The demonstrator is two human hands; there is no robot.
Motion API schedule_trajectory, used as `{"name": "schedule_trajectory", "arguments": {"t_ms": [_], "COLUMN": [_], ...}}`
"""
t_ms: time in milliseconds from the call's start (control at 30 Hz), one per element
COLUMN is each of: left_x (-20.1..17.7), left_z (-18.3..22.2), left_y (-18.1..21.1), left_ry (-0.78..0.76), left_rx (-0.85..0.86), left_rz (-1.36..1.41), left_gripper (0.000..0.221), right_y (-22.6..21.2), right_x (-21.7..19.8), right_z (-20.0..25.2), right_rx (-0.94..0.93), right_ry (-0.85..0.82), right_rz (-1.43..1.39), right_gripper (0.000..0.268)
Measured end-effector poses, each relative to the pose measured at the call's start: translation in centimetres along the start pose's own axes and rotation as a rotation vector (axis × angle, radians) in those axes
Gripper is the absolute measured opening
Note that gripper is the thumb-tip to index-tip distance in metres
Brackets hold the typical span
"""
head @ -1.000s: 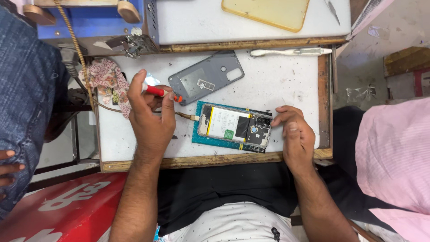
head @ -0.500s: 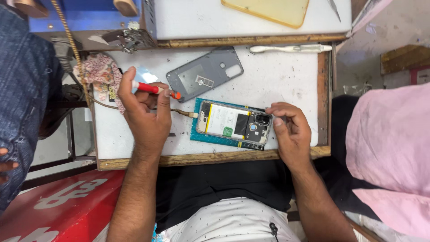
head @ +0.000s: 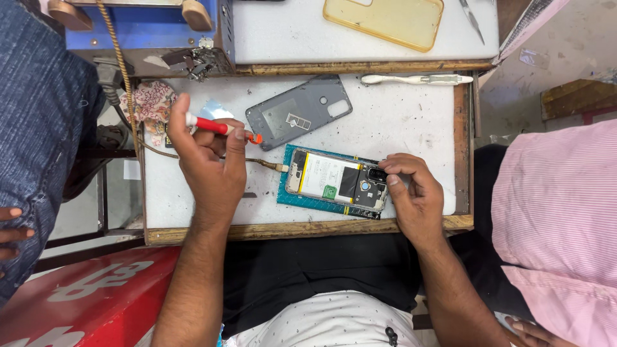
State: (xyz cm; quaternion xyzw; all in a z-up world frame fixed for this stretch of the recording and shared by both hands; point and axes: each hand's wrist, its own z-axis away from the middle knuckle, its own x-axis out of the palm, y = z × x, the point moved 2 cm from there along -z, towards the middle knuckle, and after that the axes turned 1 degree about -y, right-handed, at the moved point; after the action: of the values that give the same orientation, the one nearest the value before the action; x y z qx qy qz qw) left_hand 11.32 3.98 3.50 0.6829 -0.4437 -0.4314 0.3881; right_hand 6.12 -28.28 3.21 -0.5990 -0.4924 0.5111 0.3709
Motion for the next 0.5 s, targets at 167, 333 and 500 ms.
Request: {"name": "schedule_trajectory", "arguments": {"t_ms": [167, 333, 500], "left_x": [0.7, 3.3, 3.5], "left_z": [-0.1, 1.5, 3.3], "left_y": [1.4, 2.9, 2.7], "left_ry": [-0.037, -0.096, -0.107], "left_rx": [-0.083, -0.173, -0.223], "left_rz": [0.292, 0.436, 0.471], "left_gripper": [0.068, 0.072, 0.072], "right_y": [-0.6, -1.3, -1.3], "right_x": [0.2, 0.0, 0.0], "right_z": [-0.2, -0.5, -0.6], "right_rx": [0.001, -0.051, -0.039], "right_ry": [0.0, -0.019, -0.028], "right_rz": [0.015, 0.186, 0.223], "right_gripper": [0.013, 0.016, 0.015]}}
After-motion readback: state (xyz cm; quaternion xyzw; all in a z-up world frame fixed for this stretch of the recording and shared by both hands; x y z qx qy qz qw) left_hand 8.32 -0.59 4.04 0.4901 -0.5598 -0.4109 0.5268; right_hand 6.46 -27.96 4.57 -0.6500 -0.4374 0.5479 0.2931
